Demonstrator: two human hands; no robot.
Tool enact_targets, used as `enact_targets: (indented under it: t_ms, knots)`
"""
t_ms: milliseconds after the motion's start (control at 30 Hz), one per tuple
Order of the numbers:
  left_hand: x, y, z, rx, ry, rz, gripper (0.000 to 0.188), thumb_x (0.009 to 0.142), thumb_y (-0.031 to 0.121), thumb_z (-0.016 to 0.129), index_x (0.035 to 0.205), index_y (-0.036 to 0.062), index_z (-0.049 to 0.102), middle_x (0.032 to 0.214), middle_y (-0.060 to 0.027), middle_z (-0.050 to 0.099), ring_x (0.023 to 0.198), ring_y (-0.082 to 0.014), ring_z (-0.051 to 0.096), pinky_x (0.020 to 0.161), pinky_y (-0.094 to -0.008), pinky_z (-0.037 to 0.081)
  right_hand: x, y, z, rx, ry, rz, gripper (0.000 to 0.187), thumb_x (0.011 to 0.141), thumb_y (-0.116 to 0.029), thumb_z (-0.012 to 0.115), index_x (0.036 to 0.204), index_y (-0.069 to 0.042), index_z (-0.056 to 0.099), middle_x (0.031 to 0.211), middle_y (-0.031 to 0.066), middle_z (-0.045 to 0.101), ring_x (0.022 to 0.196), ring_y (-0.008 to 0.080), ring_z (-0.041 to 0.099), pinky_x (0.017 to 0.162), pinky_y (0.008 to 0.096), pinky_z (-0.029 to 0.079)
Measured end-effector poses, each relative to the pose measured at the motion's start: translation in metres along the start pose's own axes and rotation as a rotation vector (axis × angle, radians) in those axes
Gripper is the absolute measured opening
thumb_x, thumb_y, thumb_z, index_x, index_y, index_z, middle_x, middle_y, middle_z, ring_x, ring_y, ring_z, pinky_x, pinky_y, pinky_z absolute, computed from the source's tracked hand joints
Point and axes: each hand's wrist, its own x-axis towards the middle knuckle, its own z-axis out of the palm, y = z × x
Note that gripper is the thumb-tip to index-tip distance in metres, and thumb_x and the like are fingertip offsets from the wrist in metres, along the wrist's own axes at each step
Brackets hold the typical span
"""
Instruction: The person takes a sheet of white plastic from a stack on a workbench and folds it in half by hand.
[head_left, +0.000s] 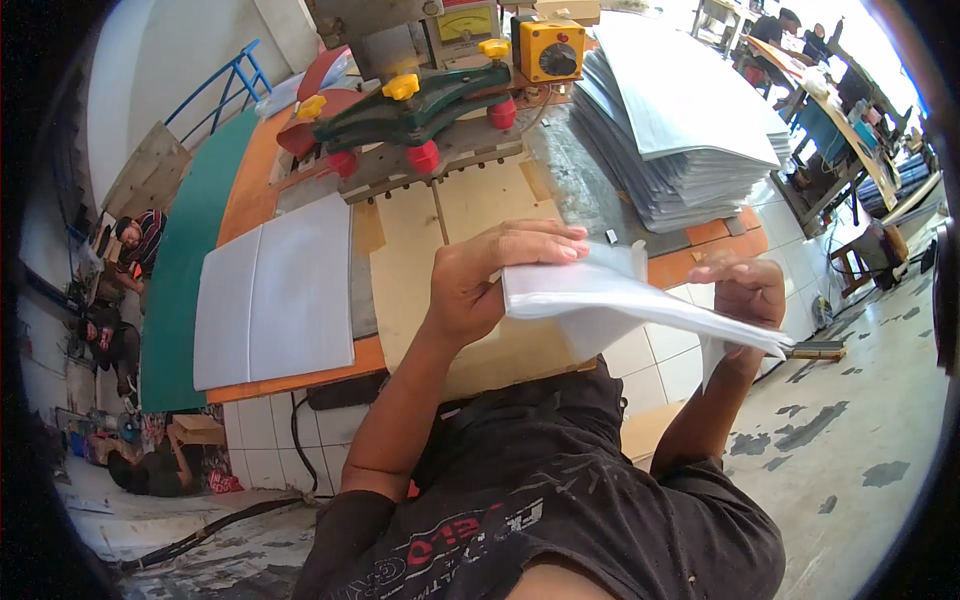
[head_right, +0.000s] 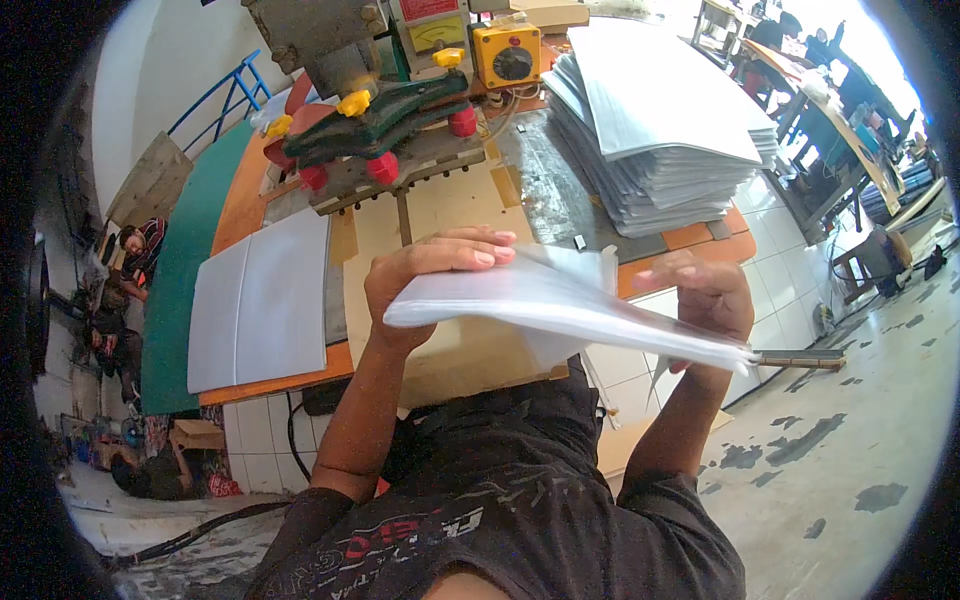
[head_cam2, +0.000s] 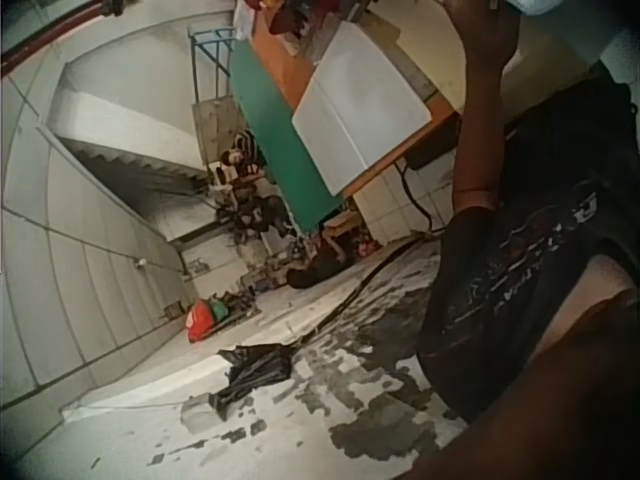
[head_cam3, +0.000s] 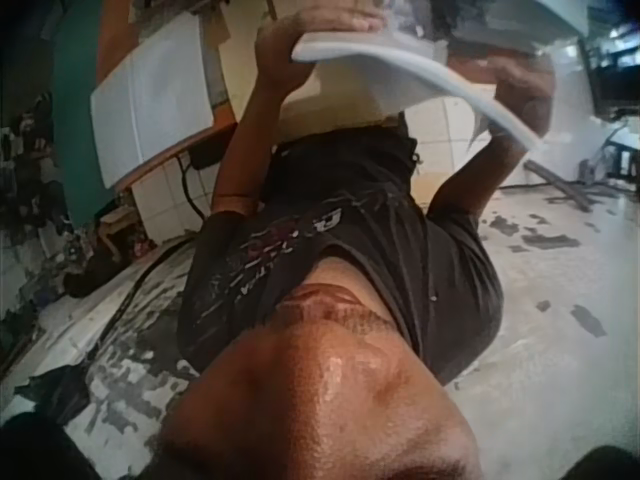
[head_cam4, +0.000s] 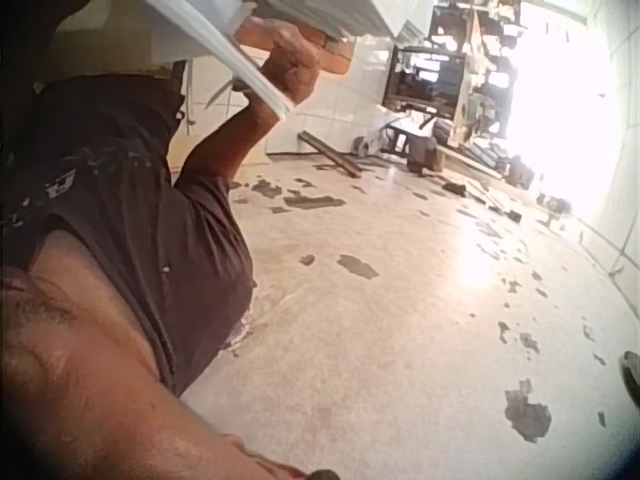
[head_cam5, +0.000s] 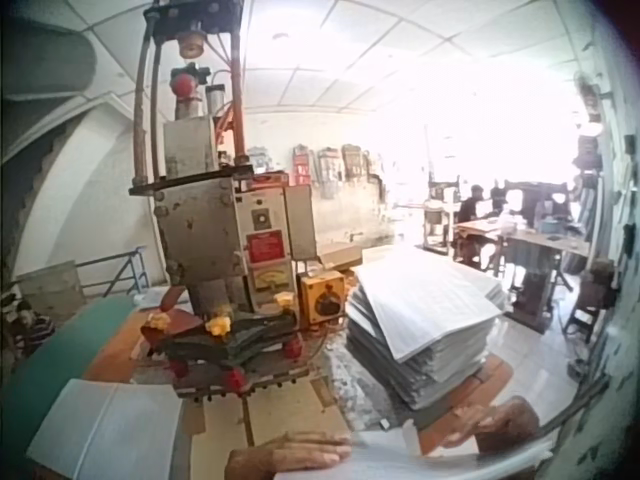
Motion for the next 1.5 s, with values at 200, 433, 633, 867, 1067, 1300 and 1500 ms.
enact_targets:
  t_ms: [200, 433, 633, 867, 1067, 1300, 1500]
  knots:
    - [-0.003, 0.004, 0.000, -0.012, -0.004, 0.020, 0.023, 0.087, -0.001, 0.063, 0.109, 0.0010, 0.070, 0.109, -0.0168, 0.074, 0.112, -0.0361, 0.068, 0.099, -0.0453, 0.052, 0.004, -0.010, 0.009, 0.100, -0.034, 0.042, 0.067, 0.069, -0.048, 0.087, 0.112, -0.004, 0.062, 0.102, 0.0212, 0.071, 0.095, 0.0294, 0.068, 0.084, 0.0407, 0.050]
    - [-0.007, 0.004, -0.001, -0.013, -0.007, 0.029, 0.023, 0.088, 0.005, 0.066, 0.111, 0.0007, 0.069, 0.111, -0.0177, 0.073, 0.112, -0.0364, 0.068, 0.100, -0.0472, 0.051, 0.001, -0.011, 0.010, 0.057, -0.105, 0.055, 0.062, 0.074, -0.053, 0.083, 0.111, -0.009, 0.062, 0.103, 0.0161, 0.070, 0.093, 0.0264, 0.064, 0.079, 0.0383, 0.047]
    - [-0.008, 0.004, -0.001, -0.035, -0.001, -0.009, 0.023, 0.088, 0.003, 0.066, 0.111, 0.0010, 0.069, 0.110, -0.0156, 0.074, 0.108, -0.0336, 0.070, 0.097, -0.0433, 0.053, 0.003, -0.007, 0.006, 0.179, -0.199, 0.018, 0.070, 0.073, -0.056, 0.084, 0.107, 0.001, 0.064, 0.102, 0.0230, 0.071, 0.094, 0.0319, 0.069, 0.083, 0.0418, 0.054]
    - [-0.002, 0.006, 0.000, 0.026, -0.007, -0.123, 0.026, 0.084, -0.006, 0.063, 0.107, 0.0007, 0.072, 0.105, -0.0132, 0.075, 0.104, -0.0284, 0.072, 0.092, -0.0364, 0.056, 0.066, -0.047, 0.020, 0.326, -0.317, 0.181, 0.060, 0.087, -0.058, 0.068, 0.108, -0.002, 0.063, 0.101, 0.0233, 0.068, 0.088, 0.0284, 0.066, 0.076, 0.0362, 0.051]
    - [0.007, 0.010, 0.004, 0.076, -0.026, -0.099, 0.029, 0.081, -0.009, 0.061, 0.107, 0.0006, 0.073, 0.105, -0.0127, 0.075, 0.099, -0.0263, 0.073, 0.089, -0.0352, 0.057, 0.121, -0.072, 0.061, -0.290, -0.445, 0.199, 0.034, 0.083, -0.027, 0.070, 0.097, 0.003, 0.070, 0.093, 0.0150, 0.068, 0.081, 0.0242, 0.069, 0.067, 0.0331, 0.053]
    - [0.004, 0.015, 0.002, 0.157, -0.046, -0.140, 0.031, 0.080, -0.010, 0.062, 0.106, 0.0022, 0.073, 0.104, -0.0115, 0.075, 0.097, -0.0255, 0.073, 0.085, -0.0341, 0.056, 0.139, -0.079, 0.081, -0.375, -0.618, 0.034, 0.021, 0.073, 0.000, 0.078, 0.094, -0.004, 0.076, 0.083, 0.0123, 0.066, 0.076, 0.0231, 0.068, 0.065, 0.0313, 0.053]
    - [0.009, 0.016, 0.002, 0.186, -0.077, -0.130, 0.032, 0.079, -0.010, 0.062, 0.107, 0.0029, 0.072, 0.103, -0.0110, 0.075, 0.095, -0.0257, 0.073, 0.083, -0.0336, 0.056, 0.148, -0.091, 0.080, -0.579, -0.734, -0.106, 0.025, 0.068, -0.002, 0.079, 0.092, -0.004, 0.075, 0.083, 0.0085, 0.066, 0.073, 0.0223, 0.066, 0.061, 0.0337, 0.051]
